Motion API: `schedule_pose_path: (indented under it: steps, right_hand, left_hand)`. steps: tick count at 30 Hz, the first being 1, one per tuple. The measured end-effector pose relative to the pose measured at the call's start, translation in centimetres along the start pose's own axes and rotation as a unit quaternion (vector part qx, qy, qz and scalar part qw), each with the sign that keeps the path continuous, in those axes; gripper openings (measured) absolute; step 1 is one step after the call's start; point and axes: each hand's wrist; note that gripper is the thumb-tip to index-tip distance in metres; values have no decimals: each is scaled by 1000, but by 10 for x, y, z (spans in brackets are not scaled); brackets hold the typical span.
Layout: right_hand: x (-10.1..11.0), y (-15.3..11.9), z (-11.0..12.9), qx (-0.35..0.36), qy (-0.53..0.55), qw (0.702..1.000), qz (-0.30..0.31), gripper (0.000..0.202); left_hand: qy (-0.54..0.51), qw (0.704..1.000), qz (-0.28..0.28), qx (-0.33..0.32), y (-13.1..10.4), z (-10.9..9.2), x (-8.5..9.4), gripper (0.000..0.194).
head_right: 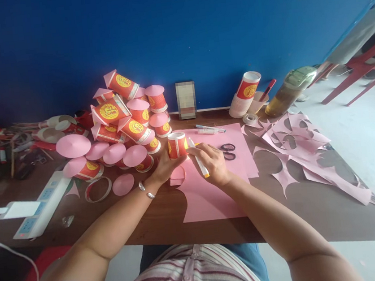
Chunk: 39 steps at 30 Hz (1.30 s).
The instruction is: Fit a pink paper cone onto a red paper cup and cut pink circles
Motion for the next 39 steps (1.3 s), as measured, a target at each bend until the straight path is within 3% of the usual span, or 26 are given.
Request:
schedule_pose_path:
  steps: [6,10,14,21,26,30,36,39]
  right_hand:
    - [-10,-6,-16,-102,46,993,32,23]
    - [-18,-10,-23,-118,24,991,52,30]
    - [-22,-10,-23,-90,35,993,63,36]
    - [-24,-11,-17,-62,54,995,47,24]
    - [-21,-14,-17,15,-71,996,57,32]
    - [-21,-15,-16,102,-131,984,57,43]
    - [-19,-11,-15,-19,-35,999,30,26]
    - [-17,-11,-19,-26,-11,999,30,25]
  left_hand:
    - [-125,991,7,37,-4,0,0,37]
    - [-165,986,9,16,-3,3,2,38]
    - [-229,973,-17,-10,0,8,3,46]
    - [-253,967,-3,30,1,13,4,32]
    - [-203,979,16,15,0,13,2,48]
    - [-137,990,-5,-11,1,5,0,48]
    - [-223,975,6,15,4,2,2,44]
    - [-241,970,14,17,4,7,2,41]
Point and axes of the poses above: each hand's wrist, its own y-axis towards the middle knuckle, its own x-axis out of the back of the hand, z = x × y, and after that the axes turned 13 degrees about z, right-handed
